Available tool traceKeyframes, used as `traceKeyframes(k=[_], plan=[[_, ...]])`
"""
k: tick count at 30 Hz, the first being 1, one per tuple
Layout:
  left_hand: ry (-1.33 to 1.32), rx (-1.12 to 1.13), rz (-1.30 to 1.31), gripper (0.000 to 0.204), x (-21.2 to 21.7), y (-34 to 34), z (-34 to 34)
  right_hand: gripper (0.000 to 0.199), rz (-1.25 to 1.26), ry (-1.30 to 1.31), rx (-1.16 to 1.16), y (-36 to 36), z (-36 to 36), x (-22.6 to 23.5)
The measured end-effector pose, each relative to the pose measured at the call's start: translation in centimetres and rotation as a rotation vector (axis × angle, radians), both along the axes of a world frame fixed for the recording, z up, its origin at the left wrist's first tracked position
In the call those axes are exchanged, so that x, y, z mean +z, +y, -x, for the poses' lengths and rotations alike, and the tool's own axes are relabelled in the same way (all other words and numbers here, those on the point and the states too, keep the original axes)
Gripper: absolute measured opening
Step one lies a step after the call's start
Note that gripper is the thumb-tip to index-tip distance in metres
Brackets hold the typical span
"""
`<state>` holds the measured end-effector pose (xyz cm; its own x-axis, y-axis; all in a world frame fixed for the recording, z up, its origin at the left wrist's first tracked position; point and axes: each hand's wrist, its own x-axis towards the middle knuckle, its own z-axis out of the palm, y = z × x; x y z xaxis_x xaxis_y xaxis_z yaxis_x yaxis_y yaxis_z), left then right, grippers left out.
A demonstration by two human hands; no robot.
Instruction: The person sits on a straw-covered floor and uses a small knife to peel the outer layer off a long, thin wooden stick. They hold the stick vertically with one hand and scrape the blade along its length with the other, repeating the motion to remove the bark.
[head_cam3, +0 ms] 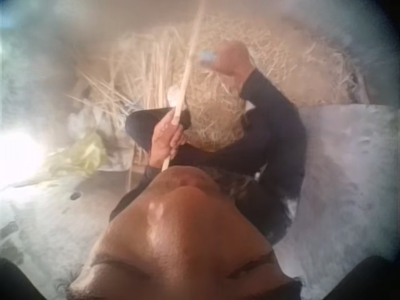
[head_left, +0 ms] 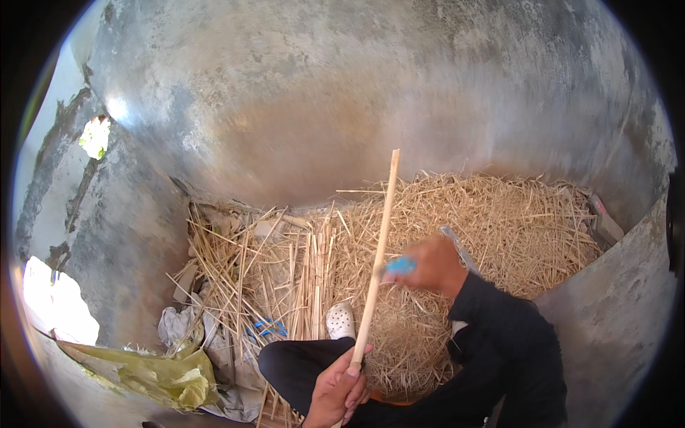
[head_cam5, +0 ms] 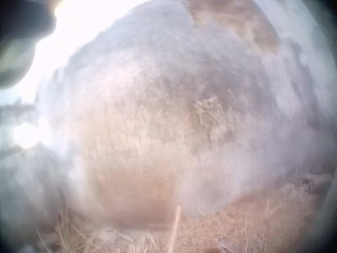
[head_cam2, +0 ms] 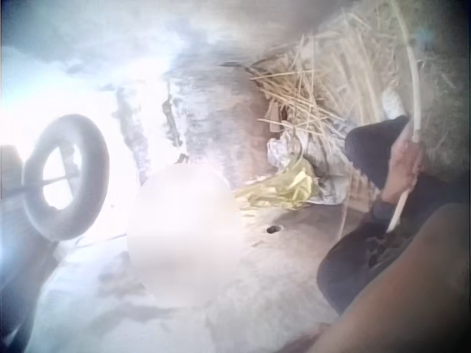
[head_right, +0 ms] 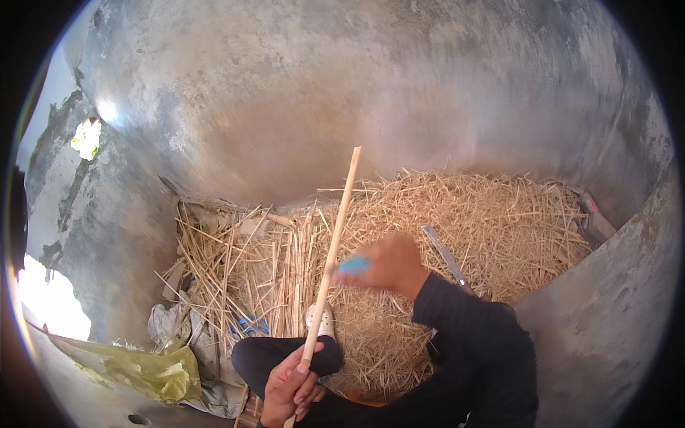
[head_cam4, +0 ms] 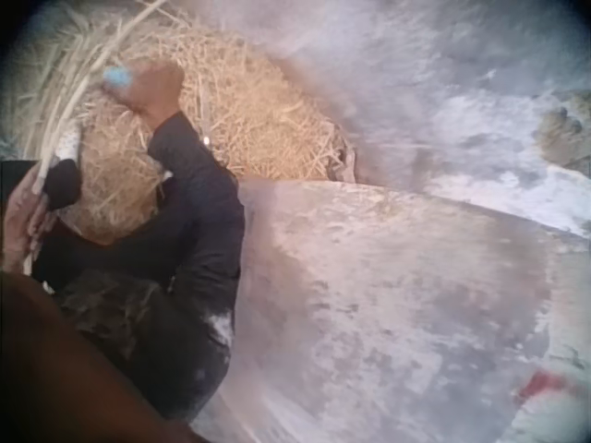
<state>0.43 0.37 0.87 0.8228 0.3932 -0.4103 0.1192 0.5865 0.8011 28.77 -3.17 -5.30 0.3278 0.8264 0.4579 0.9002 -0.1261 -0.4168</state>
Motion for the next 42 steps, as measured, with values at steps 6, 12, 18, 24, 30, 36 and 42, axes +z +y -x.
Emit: traceKeyframes(k=[6,12,18,24,30,36,42], plan=[[-0.041,0.044,0.018,0.049,-1.1,0.1,0.4,0.08,-0.074,0.056,0.098,0.7,1.6,-1.8],[-0.02,0.009,-0.011,0.049,-1.1,-0.6,0.2,0.068,0.092,0.025,-0.23,1.4,-4.3,-3.9],[-0.038,-0.005,-0.012,0.047,-0.4,-1.3,-0.1,0.07,0.016,-0.001,-0.233,2.1,-5.1,-2.5],[-0.034,-0.054,0.014,0.048,-1.9,-2.1,0.8,0.075,-0.048,-0.119,-0.376,1.8,-11.6,-4.5],[0.067,-0.087,-0.007,0.046,-1.2,-1.3,0.4,0.08,0.007,-0.091,-0.511,0.6,-14.0,-4.2],[0.084,-0.137,0.035,0.044,-1.8,-1.1,-0.7,0.079,0.046,-0.159,-0.559,0.8,-14.6,-5.8],[0.42,0.051,0.06,0.045,1.8,-3.3,2.6,0.074,0.267,0.301,-1.074,-4.8,-21.1,-8.5]])
